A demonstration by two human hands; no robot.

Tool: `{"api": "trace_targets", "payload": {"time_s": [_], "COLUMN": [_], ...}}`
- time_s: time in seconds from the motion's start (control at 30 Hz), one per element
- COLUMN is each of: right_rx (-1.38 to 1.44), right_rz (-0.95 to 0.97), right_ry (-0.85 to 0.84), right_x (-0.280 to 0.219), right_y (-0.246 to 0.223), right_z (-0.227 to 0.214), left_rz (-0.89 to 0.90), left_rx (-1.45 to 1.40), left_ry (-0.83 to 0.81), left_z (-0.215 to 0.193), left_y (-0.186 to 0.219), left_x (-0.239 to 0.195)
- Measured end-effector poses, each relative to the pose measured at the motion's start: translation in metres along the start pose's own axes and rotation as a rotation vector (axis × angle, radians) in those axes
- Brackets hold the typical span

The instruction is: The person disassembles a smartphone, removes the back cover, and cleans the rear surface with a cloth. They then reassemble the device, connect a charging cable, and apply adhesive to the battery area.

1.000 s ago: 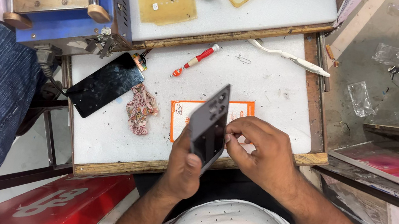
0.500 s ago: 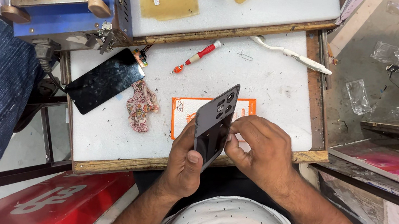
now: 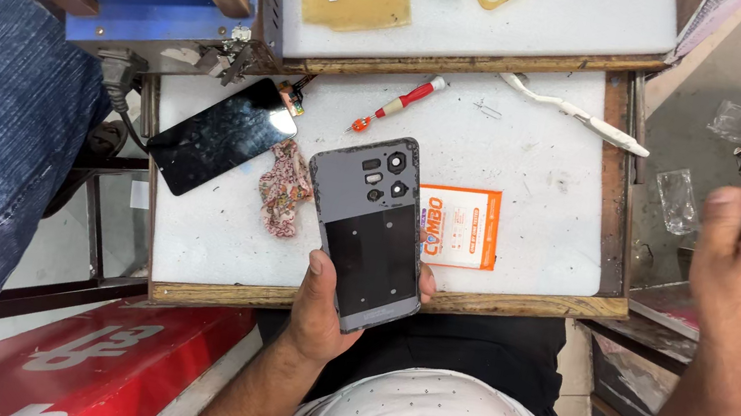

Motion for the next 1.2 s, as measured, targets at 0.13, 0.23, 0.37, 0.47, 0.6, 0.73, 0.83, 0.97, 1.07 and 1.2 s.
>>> {"api": "trace_targets", "payload": {"time_s": [0.13, 0.23, 0.37, 0.47, 0.6, 0.73, 0.83, 0.97, 1.07, 1.2], "right_rx": [0.113, 0.670, 0.916, 1.025, 0.813, 0.789, 0.747, 0.821, 0.701, 0.709], "right_rz": [-0.163, 0.089, 0.079, -0.119, -0.260, -0.119, 0.033, -0.019, -0.016, -0.144], "right_ry": [-0.142, -0.567, -0.852, -0.927, -0.848, -0.674, -0.698, -0.576, -0.424, -0.304], "right_x": [-0.018, -0.049, -0.065, -0.059, -0.052, -0.040, -0.045, -0.037, -0.024, -0.018], "right_y": [-0.066, -0.102, -0.144, -0.165, -0.168, -0.149, -0.134, -0.129, -0.123, -0.130], "right_z": [0.015, 0.069, 0.106, 0.102, 0.095, 0.090, 0.098, 0.090, 0.076, 0.047], "left_rz": [-0.042, -0.083, -0.113, -0.100, -0.174, -0.210, -0.219, -0.189, 0.012, -0.050], "left_rx": [-0.039, -0.060, -0.005, -0.019, -0.118, -0.145, -0.114, 0.084, 0.730, 1.041], "left_ry": [-0.004, -0.028, -0.017, -0.097, -0.104, -0.137, -0.209, -0.174, 0.042, 0.347], "left_z": [0.005, 0.012, 0.014, 0.015, 0.004, 0.002, 0.008, -0.009, -0.050, -0.102], "left_y": [-0.009, -0.014, -0.017, -0.013, -0.019, -0.026, -0.030, -0.028, 0.005, 0.041], "left_x": [0.001, 0.002, 0.002, -0.001, -0.003, -0.001, -0.004, -0.003, 0.003, -0.002]}}
Point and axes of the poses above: each hand's wrist, its own x-axis towards the middle knuckle, its own z-axis out of the palm, y = z × x, the point moved 8 cm from there along x, towards the middle knuckle, and after that the axes turned 14 degrees about x, right-handed, at the moved point
